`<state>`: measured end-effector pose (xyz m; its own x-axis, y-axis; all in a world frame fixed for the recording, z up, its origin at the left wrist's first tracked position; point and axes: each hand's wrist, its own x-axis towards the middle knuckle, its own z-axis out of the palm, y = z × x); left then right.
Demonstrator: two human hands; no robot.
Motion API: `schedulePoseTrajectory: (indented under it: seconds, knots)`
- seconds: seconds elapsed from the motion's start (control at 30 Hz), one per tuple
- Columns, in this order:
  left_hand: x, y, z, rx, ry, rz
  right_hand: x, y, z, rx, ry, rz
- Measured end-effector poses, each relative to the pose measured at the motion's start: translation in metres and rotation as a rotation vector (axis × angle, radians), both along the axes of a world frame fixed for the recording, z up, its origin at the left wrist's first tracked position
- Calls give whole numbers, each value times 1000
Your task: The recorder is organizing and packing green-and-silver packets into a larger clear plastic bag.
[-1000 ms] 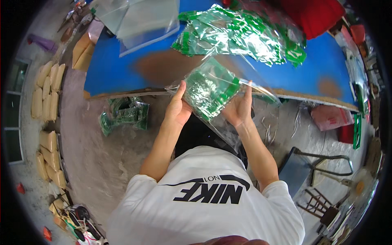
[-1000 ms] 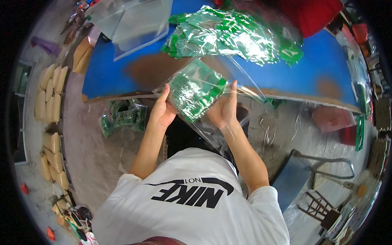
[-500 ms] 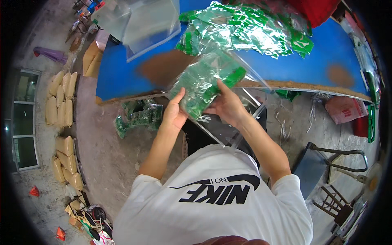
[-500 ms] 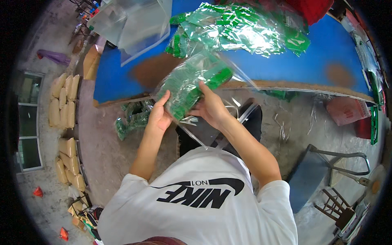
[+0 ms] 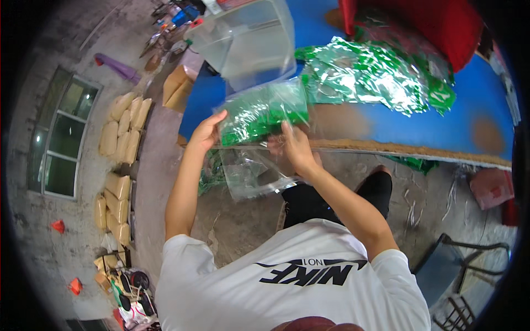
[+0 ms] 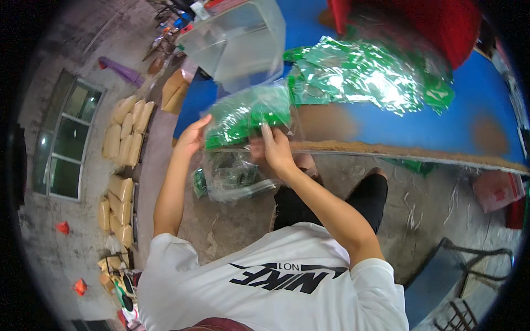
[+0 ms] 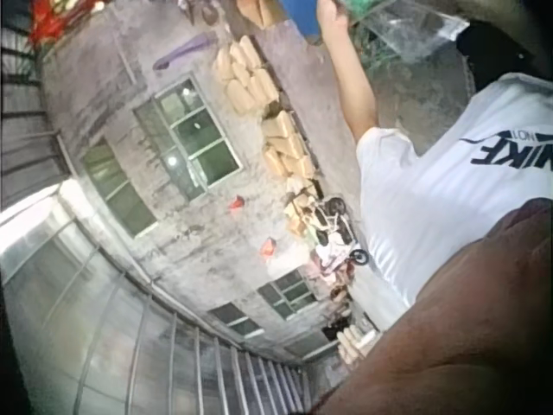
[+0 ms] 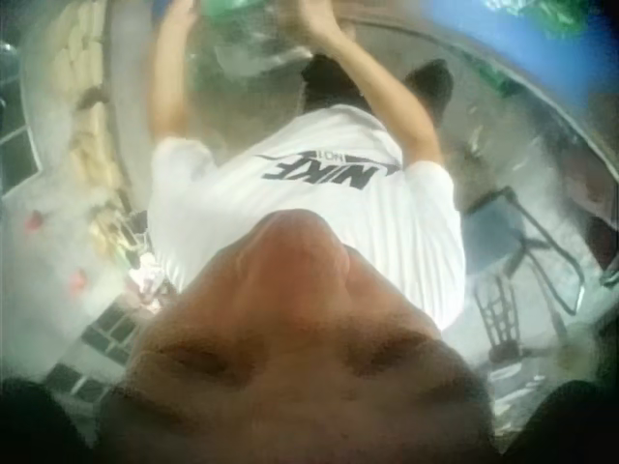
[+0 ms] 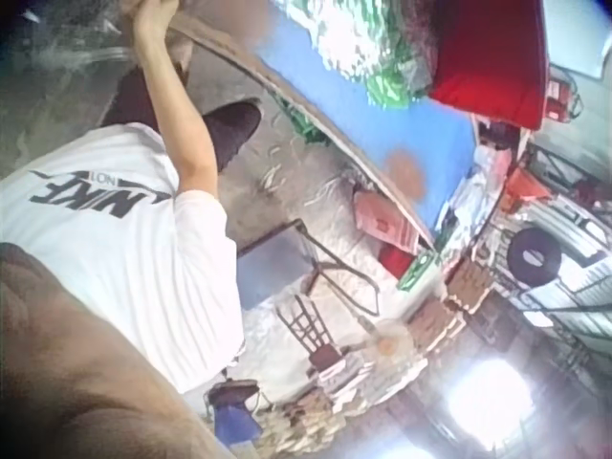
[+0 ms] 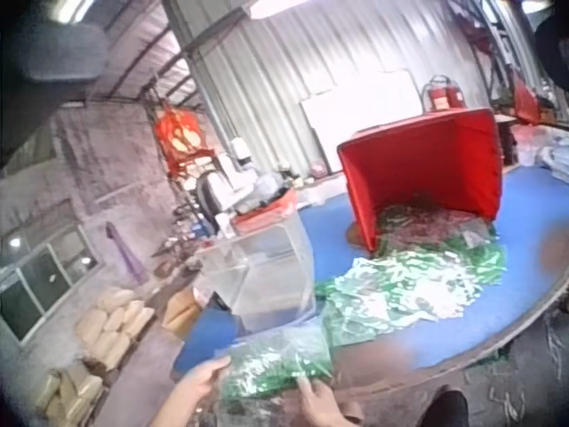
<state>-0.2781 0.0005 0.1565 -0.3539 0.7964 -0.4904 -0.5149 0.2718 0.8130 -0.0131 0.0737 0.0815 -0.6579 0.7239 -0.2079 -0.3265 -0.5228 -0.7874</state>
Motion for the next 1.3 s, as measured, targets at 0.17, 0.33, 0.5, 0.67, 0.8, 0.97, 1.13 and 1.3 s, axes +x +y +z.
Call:
schedulePoseTrajectory:
  seconds: [0.17, 0.33, 0.5, 0.67, 0.8, 0.97, 1.13, 1.3]
  knots:
    - [-35, -5, -45, -256, 1484, 97, 29, -61, -36, 56, -76, 551]
    - [66, 29, -61, -3, 1846, -119, 73, -43, 19, 551, -131, 1100]
    - [96, 28, -99, -323, 1822, -211, 85, 79, 64, 801, -331, 220]
    - [58, 32, -99, -361, 1831, -323, 135, 279, -1, 1516, -1067, -651]
    - [-23, 25, -104, -401, 1858, -327, 133, 296, -23, 1498, -1352, -381]
    - [-95, 21, -86, -519, 1828, -430, 102, 225, -42, 1566, -1213, -174]
    - [-50, 44, -42, -261, 2143, -363, 137, 206, -28, 1592, -1193, -76]
    - [139, 7, -60, 367, 770, 3, 102, 191, -2, 1677, -1069, -233]
